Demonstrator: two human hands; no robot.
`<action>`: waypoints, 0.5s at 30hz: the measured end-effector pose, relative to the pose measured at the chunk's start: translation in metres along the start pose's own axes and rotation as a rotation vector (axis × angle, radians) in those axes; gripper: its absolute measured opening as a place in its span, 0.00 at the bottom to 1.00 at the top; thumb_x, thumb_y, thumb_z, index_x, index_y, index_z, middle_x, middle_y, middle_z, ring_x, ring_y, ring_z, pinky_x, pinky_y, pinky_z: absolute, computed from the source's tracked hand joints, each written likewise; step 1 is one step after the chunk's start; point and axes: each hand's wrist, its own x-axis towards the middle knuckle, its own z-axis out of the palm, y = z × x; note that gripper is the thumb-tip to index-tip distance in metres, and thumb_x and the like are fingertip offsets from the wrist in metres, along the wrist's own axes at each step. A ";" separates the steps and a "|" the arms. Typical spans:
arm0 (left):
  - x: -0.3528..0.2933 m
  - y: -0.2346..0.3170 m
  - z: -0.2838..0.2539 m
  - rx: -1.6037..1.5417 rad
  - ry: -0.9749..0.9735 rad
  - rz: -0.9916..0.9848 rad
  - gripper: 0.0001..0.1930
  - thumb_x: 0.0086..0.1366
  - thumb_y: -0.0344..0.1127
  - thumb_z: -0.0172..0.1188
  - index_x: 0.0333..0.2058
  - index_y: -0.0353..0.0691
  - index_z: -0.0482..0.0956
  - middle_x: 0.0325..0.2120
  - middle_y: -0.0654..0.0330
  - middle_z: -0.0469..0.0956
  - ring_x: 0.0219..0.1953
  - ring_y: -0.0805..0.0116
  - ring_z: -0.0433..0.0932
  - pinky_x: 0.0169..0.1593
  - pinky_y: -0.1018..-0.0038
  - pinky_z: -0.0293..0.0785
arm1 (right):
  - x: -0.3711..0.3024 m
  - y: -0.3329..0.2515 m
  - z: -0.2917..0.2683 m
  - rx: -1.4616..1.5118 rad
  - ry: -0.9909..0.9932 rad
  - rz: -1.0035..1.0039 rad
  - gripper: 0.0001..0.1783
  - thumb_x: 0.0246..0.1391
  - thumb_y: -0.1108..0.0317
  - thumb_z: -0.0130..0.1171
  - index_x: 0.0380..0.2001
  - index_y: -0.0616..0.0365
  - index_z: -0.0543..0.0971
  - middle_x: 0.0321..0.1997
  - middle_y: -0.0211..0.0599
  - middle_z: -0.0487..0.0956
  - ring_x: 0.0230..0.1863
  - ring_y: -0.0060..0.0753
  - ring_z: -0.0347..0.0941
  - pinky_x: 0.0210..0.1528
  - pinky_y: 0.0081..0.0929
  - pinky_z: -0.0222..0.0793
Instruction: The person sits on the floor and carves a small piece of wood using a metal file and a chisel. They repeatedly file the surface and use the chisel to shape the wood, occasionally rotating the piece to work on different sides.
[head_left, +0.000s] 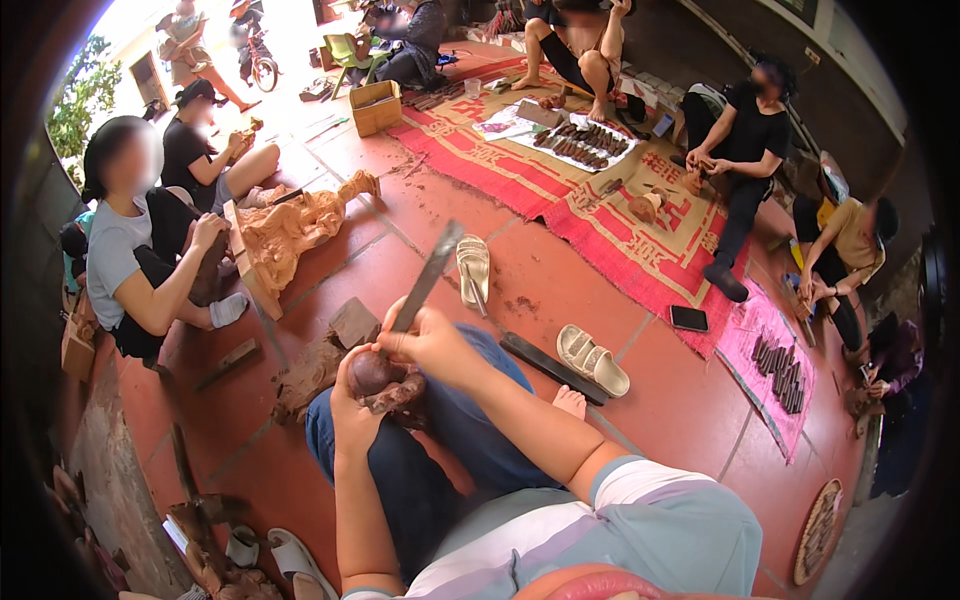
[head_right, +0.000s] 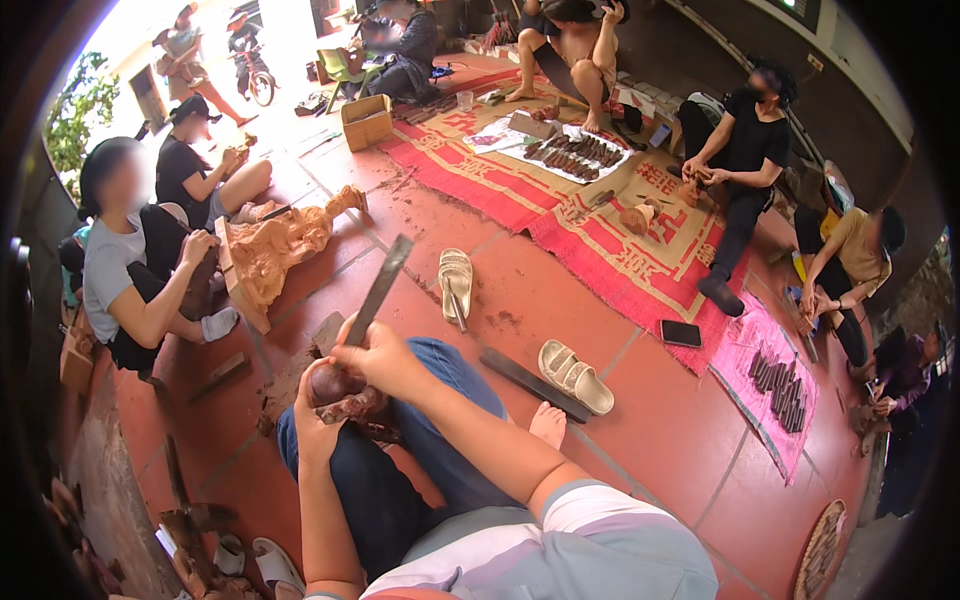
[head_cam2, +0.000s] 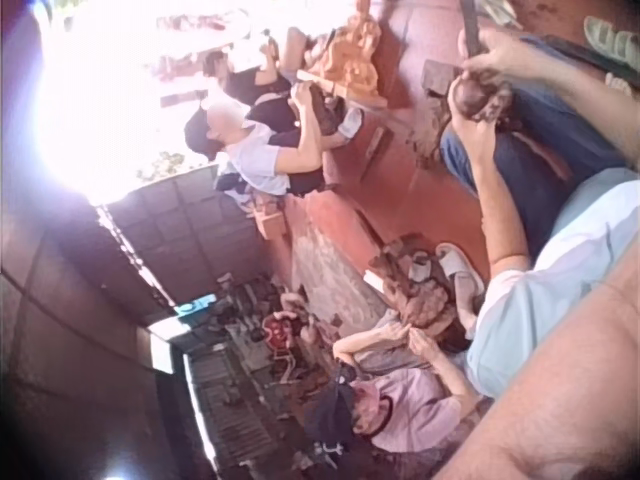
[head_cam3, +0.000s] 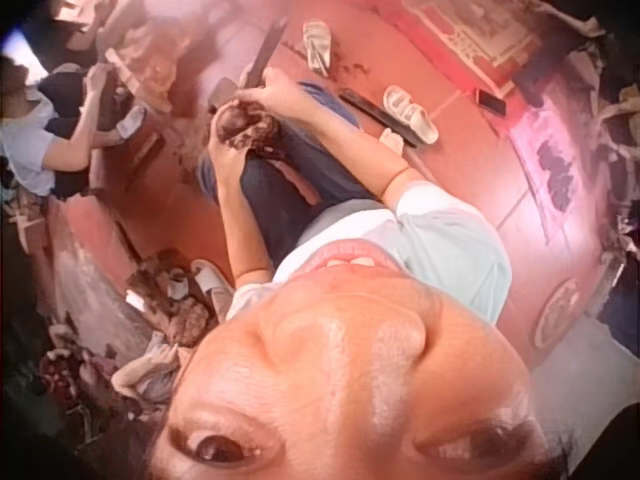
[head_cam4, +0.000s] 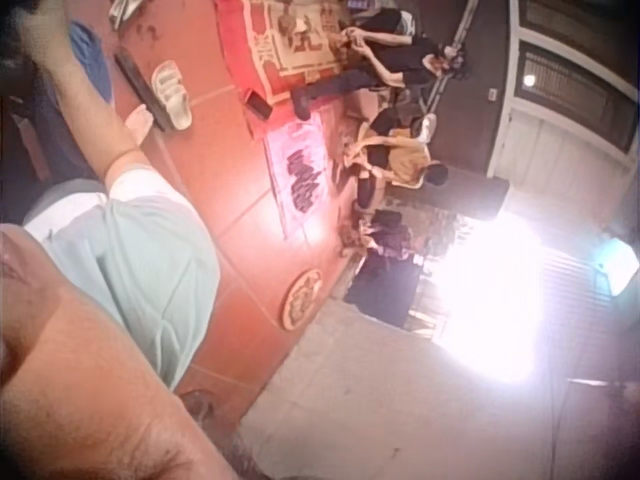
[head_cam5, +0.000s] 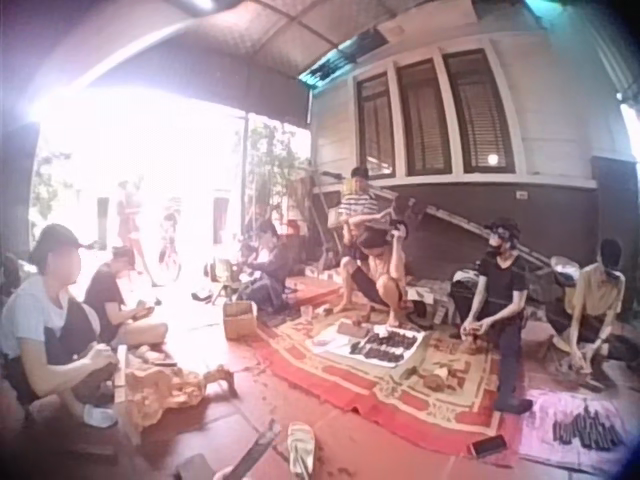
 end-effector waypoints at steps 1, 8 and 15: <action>0.001 0.002 0.003 -0.020 0.019 0.019 0.32 0.48 0.21 0.70 0.53 0.33 0.68 0.43 0.58 0.76 0.43 0.71 0.78 0.47 0.77 0.75 | 0.003 0.001 0.002 0.049 0.086 -0.048 0.08 0.54 0.72 0.63 0.30 0.56 0.72 0.32 0.24 0.73 0.36 0.15 0.69 0.42 0.19 0.67; 0.001 -0.004 -0.001 -0.001 0.019 0.035 0.32 0.48 0.20 0.69 0.53 0.34 0.67 0.45 0.58 0.75 0.43 0.70 0.77 0.48 0.76 0.75 | 0.002 0.005 0.000 0.048 0.054 -0.027 0.09 0.54 0.71 0.63 0.31 0.56 0.71 0.31 0.23 0.73 0.38 0.14 0.69 0.42 0.19 0.67; 0.001 -0.011 -0.006 0.005 0.002 0.048 0.33 0.49 0.21 0.70 0.54 0.34 0.66 0.44 0.58 0.75 0.44 0.70 0.77 0.48 0.76 0.75 | -0.004 -0.002 0.008 -0.098 0.027 -0.095 0.08 0.54 0.70 0.63 0.30 0.55 0.72 0.31 0.26 0.76 0.37 0.15 0.72 0.38 0.17 0.68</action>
